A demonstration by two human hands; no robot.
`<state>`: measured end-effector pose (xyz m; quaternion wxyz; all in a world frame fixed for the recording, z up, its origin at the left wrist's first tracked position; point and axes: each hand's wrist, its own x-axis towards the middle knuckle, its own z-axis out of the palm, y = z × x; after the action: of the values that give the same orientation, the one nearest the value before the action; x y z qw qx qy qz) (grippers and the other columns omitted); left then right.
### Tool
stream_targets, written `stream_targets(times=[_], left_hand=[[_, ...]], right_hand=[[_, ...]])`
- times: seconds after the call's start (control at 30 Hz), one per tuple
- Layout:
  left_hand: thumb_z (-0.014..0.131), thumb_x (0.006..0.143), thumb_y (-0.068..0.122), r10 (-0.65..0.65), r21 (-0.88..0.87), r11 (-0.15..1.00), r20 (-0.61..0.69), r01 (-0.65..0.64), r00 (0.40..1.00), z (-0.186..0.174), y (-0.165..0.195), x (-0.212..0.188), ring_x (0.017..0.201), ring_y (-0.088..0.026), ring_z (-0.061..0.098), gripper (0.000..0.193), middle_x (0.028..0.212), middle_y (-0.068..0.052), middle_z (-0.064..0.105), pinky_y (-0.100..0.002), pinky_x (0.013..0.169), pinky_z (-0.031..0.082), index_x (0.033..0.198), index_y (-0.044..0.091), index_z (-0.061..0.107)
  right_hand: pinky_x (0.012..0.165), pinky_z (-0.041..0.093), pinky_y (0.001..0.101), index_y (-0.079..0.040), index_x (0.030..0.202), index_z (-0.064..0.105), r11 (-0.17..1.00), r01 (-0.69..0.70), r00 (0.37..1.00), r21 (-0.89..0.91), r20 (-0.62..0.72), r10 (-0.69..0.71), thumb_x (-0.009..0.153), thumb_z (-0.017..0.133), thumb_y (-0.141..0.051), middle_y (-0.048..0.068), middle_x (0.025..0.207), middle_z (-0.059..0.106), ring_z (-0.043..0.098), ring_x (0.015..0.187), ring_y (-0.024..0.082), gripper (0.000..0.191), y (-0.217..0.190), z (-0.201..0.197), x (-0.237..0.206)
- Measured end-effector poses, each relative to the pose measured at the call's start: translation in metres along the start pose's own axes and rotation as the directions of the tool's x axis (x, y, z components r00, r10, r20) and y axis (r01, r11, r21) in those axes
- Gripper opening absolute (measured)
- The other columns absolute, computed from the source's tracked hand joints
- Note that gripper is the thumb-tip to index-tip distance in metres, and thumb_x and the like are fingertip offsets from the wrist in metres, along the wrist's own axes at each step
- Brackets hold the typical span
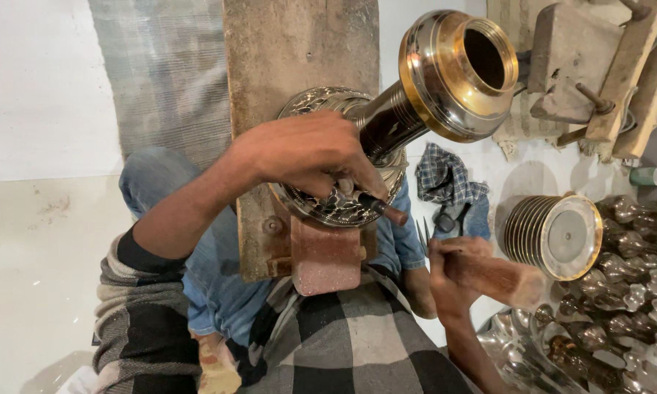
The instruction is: The person sits on the floor with a brass lamp base on their lap, holds a chisel against the decorated metal surface, and repeatedly strikes the chisel with a wooden mallet to work the ornamented area, repositioning the chisel and rotating the vessel as they go.
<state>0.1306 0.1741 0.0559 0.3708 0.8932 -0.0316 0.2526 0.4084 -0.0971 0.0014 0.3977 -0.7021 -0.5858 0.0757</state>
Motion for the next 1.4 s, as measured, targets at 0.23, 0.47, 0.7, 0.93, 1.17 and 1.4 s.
stream_targets(times=[0.23, 0.47, 0.7, 0.93, 1.17, 1.4], left_hand=[[0.065, 0.066, -0.010, -0.158, 0.005, 0.987, 0.137, 0.159, 0.978, -0.002, 0.002, 0.002, 0.044, -0.013, 0.051, 0.071, 0.053, 0.002, 0.063, -0.034, 0.044, 0.040, 0.119, 0.036, 0.076], [0.065, 0.059, -0.011, -0.078, -0.016, 0.997, 0.112, 0.081, 0.991, -0.001, -0.006, 0.000, 0.047, -0.014, 0.053, 0.078, 0.058, 0.001, 0.067, -0.034, 0.045, 0.042, 0.120, 0.035, 0.076], [0.057, 0.088, -0.014, 0.033, -0.375, 0.853, -0.656, -0.363, 0.754, 0.032, -0.025, -0.037, 0.066, -0.016, 0.071, 0.051, 0.096, -0.013, 0.077, -0.025, 0.051, 0.057, 0.128, 0.014, 0.068], [0.051, 0.094, -0.012, -0.568, -0.566, 0.822, -0.807, -0.059, -0.163, 0.092, 0.024, -0.112, 0.063, -0.019, 0.068, 0.029, 0.088, -0.015, 0.071, -0.028, 0.055, 0.059, 0.115, -0.009, 0.070], [0.058, 0.100, -0.011, -0.212, -0.672, 0.633, -0.628, 0.385, -0.748, 0.173, 0.075, -0.114, 0.070, -0.019, 0.071, 0.026, 0.088, -0.014, 0.073, -0.028, 0.054, 0.056, 0.125, -0.010, 0.059], [0.056, 0.098, -0.009, -0.267, -0.626, 0.706, -0.669, 0.332, -0.693, 0.199, 0.102, -0.092, 0.077, -0.021, 0.080, 0.029, 0.092, -0.017, 0.077, -0.031, 0.056, 0.069, 0.126, -0.008, 0.061]], right_hand=[[0.084, 0.042, 0.0343, -0.010, 0.093, 0.059, 0.997, 0.022, 0.999, -0.080, -0.030, -0.025, 0.079, 0.077, -0.004, 0.001, 0.090, 0.058, 0.051, 0.082, 0.018, 0.024, -0.013, 0.001, 0.006], [0.081, 0.039, 0.0415, -0.005, 0.078, 0.061, 0.898, 0.096, 0.995, -0.430, 0.059, -0.079, 0.067, 0.075, 0.001, 0.004, 0.070, 0.055, 0.050, 0.069, 0.021, 0.019, -0.034, -0.003, 0.021], [0.068, 0.051, 0.0318, -0.005, 0.081, 0.063, 0.934, -0.293, 0.956, 0.205, 0.050, 0.289, 0.079, 0.077, 0.004, 0.005, 0.079, 0.064, 0.061, 0.073, 0.015, 0.016, -0.041, 0.003, 0.009], [0.084, 0.051, 0.0317, -0.004, 0.106, 0.053, 0.594, -0.279, 0.943, 0.755, 0.334, 0.018, 0.097, 0.063, 0.012, 0.012, 0.095, 0.062, 0.060, 0.089, 0.020, 0.021, -0.006, 0.009, 0.008], [0.072, 0.047, 0.0265, -0.007, 0.108, 0.046, 0.587, -0.323, 0.924, 0.743, 0.380, 0.027, 0.098, 0.063, 0.008, 0.008, 0.092, 0.059, 0.056, 0.079, 0.013, 0.025, 0.023, 0.023, 0.010], [0.073, 0.052, 0.0289, -0.005, 0.110, 0.047, 0.592, -0.283, 0.939, 0.754, 0.343, 0.012, 0.097, 0.065, 0.005, 0.010, 0.094, 0.062, 0.061, 0.080, 0.015, 0.024, 0.030, 0.025, 0.004]])
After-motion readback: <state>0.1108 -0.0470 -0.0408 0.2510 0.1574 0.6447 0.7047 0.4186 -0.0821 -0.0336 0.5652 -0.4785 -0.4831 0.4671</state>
